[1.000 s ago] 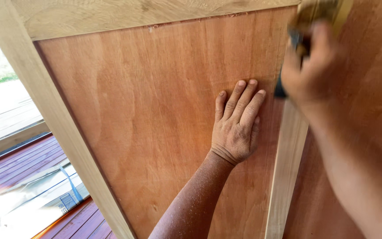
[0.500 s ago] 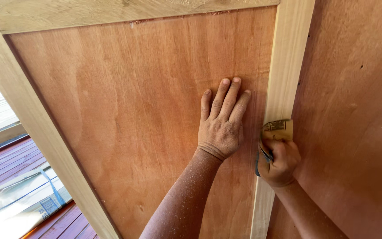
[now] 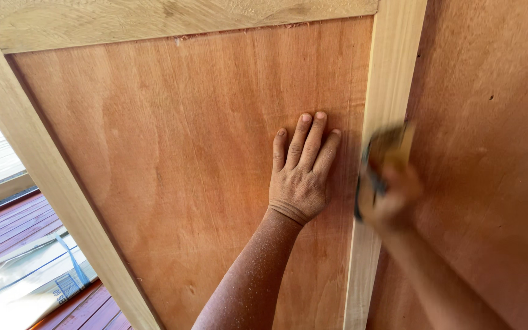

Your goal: The person sands a plywood door panel with a wooden frame, holding the panel steady with one hand while rubbing a sanding block along the frame edges and panel surface with the other. They work their way around the panel, sanding the vertical stiles, top rail, and lower edges in turn.

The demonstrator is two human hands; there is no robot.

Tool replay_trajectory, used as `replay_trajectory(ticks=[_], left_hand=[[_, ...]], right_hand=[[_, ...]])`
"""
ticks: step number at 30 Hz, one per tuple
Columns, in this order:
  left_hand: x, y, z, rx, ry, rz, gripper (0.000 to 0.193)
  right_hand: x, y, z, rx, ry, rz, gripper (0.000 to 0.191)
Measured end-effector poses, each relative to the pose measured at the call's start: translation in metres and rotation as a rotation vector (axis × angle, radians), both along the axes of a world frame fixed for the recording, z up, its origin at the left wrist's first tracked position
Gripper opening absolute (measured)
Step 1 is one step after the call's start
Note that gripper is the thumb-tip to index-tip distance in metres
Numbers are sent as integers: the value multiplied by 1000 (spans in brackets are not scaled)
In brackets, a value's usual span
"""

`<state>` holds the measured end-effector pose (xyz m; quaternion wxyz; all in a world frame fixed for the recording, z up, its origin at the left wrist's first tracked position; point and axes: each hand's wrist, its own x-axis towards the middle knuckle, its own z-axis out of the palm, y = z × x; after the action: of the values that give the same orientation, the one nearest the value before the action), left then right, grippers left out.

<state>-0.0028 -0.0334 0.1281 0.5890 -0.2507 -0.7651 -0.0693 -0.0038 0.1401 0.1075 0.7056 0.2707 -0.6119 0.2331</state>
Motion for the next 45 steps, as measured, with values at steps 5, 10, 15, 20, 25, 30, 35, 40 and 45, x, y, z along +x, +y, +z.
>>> replay_trajectory(ticks=[5,10,15,20,25,30,35,40,45], left_hand=[[1,0,0,0,12,-7,54],[11,-1,9,22,4,-42,51],[32,-11,33,313,1,-485,42],[41,-21,64,717,-101,-981,65],[54,-75,94,761,-724,-1314,65],[78,-145,122,483,-1160,-1227,65],[100,-156,137,765,-701,-1029,40],[135,-208,135,461,201,-266,25],[126,-268,118,270,373,257,52]], right_hand=[[-1,10,-38,73,-28,-152,23],[-31,-1,62,-177,-65,184,15],[7,-34,112,19,-108,423,19],[50,-65,117,-186,-527,1124,28],[52,-77,141,-185,-775,1729,38],[49,-96,153,-37,-963,1768,38],[41,-143,181,76,-772,1389,38],[40,-182,204,39,-167,718,28],[36,-215,223,329,109,-70,59]])
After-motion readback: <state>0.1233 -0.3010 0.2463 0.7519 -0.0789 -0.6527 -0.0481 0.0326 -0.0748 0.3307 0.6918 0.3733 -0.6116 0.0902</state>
